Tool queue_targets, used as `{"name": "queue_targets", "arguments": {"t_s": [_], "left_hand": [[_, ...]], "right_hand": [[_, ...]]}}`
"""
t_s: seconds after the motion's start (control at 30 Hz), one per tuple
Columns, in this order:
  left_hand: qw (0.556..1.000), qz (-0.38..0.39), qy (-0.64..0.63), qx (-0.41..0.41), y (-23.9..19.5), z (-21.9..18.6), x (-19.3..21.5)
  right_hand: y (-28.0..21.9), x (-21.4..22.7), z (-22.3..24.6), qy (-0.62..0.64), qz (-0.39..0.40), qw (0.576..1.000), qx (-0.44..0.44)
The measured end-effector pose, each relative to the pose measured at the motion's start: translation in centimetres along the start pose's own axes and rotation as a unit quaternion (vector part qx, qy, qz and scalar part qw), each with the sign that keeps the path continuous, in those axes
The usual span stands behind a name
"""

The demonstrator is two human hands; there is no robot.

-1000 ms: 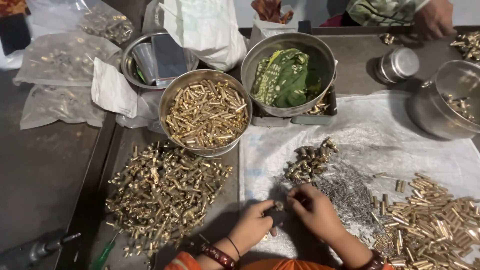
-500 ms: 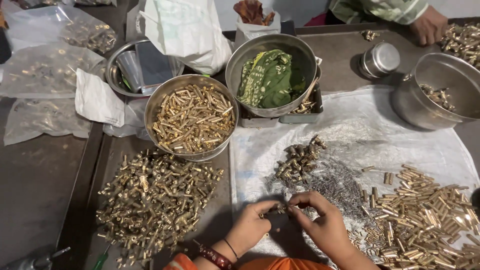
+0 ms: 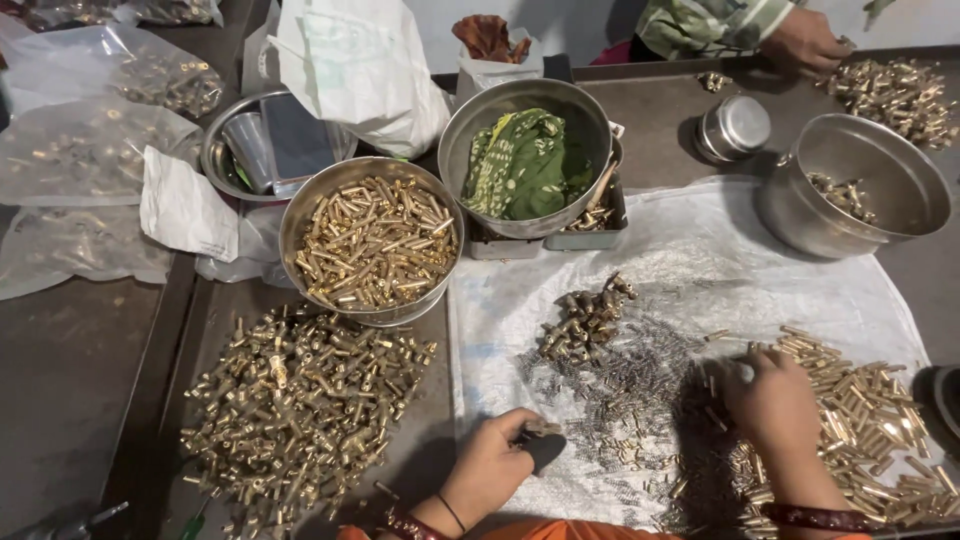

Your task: Sort small brass and silver metal parts into different containers and piles.

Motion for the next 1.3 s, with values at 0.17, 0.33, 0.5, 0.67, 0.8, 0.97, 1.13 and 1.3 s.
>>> {"name": "queue_targets", "arguments": {"t_s": [0.17, 0.33, 0.5, 0.67, 0.8, 0.97, 1.13, 1.3], "left_hand": [[0.999, 0.014, -0.033, 0.028, 1.0, 0.9, 0.0], [0.996, 0.067, -0.056, 0.014, 1.7, 1.8, -1.2], [0.99, 0.11, -0.046, 0.078, 1.2, 1.3, -1.4], [0.984, 0.144, -0.086, 0.054, 1.9, 2.7, -2.5], [0.987, 0.144, -0.068, 0.019, 2.8, 4.2, -2.3], [0.99, 0.13, -0.049, -0.016, 0.4, 0.7, -2.5], [0.994, 0.108, 0.002, -0.029, 0.3, 1.8, -2.7], [0.984, 0.168, -0.058, 0.027, -0.8, 1.7, -3.6]], "right_hand": [[-0.6, -4.3, -5.6, -0.179, 0.039, 0.981, 0.057], [0.3, -0.2, 0.0, -0.111, 0.112, 0.987, -0.038], [-2.2, 0.7, 10.3, 0.442, 0.13, 0.881, -0.108], [-6.7, -5.5, 13.2, 0.54, 0.207, 0.81, -0.096], [-7.2, -5.1, 14.7, 0.587, 0.215, 0.767, -0.145], [-8.1, -4.2, 15.9, 0.568, 0.208, 0.791, -0.089], [-7.7, 2.7, 20.1, 0.35, 0.053, 0.908, 0.226], [-7.9, -1.9, 16.2, 0.548, 0.177, 0.818, 0.02]]}}
Point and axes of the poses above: each hand's wrist, its own y-axis towards the middle knuckle, its own x-axis out of the back of the hand, z = x × y, the point moved 7 cm from there along y, towards the middle knuckle, and after that the axes turned 12 degrees about x, right-handed, at the moved point
